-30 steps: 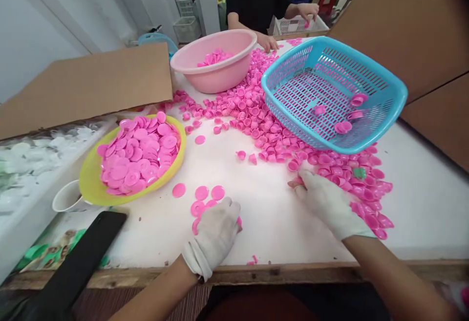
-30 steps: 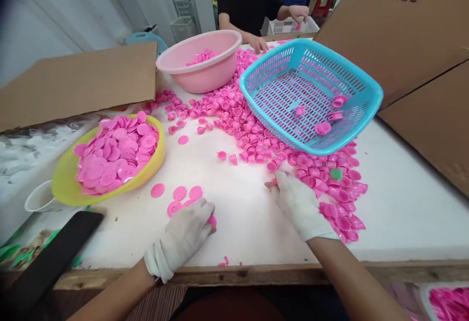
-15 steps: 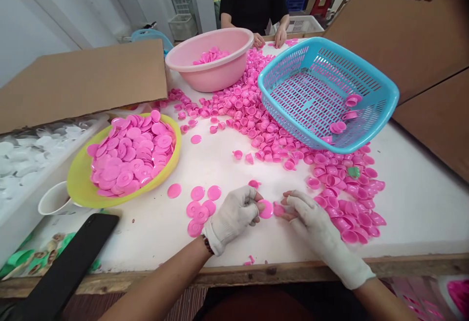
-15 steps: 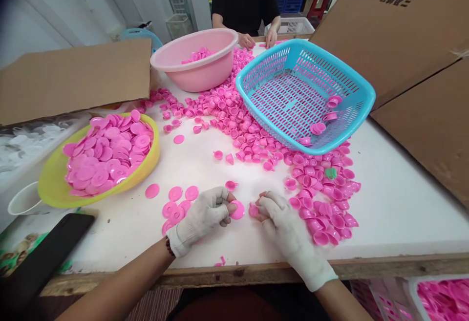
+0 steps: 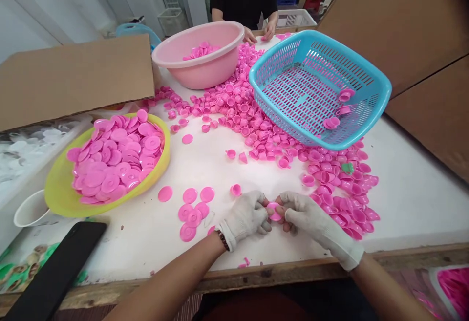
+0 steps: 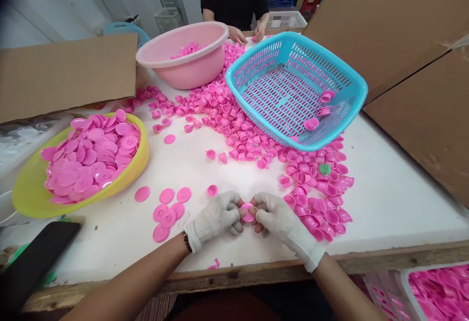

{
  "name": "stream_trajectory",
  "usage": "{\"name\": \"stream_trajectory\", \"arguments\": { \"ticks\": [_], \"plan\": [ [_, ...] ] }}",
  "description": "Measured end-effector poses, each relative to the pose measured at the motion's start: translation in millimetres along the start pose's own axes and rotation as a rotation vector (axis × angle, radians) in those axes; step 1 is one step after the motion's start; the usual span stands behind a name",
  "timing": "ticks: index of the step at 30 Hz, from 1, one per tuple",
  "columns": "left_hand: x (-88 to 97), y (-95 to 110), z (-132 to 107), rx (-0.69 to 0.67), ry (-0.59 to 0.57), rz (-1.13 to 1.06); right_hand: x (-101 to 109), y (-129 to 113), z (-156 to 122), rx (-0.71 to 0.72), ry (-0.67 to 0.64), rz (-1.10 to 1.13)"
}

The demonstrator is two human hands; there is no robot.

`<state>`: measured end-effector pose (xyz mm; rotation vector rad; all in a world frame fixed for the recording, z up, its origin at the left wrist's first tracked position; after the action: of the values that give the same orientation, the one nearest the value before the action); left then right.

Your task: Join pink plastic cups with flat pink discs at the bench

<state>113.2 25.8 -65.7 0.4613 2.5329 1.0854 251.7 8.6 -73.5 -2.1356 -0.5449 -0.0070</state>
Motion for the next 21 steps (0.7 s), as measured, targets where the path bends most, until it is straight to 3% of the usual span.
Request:
{"name": "stream_trajectory", "arguments": {
  "ticks": [11,17,21],
  "plan": [
    [4.2,5,12,0.030,-0.039,0.140,1,-18,0,-0.084,-0.257,0.074],
    [7.5,3,8,-0.216,-0.039,0.238,-4,-4,7,-0.088,-0.156,0.104],
    [2.3,6,5,-0.266,-0.004,0.332,-15,2,7,-0.032,-0.068,0.097]
  ]
}}
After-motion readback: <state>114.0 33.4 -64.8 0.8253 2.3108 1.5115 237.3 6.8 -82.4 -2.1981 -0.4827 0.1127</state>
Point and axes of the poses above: each hand's wrist, its own z-axis towards the middle knuckle, its own x-axis out of the back of the hand, y = z × x, the point moved 4 cm from there along z, towards the middle knuckle, and after that the axes turned 9 degrees about -z, right-handed, at the moved point
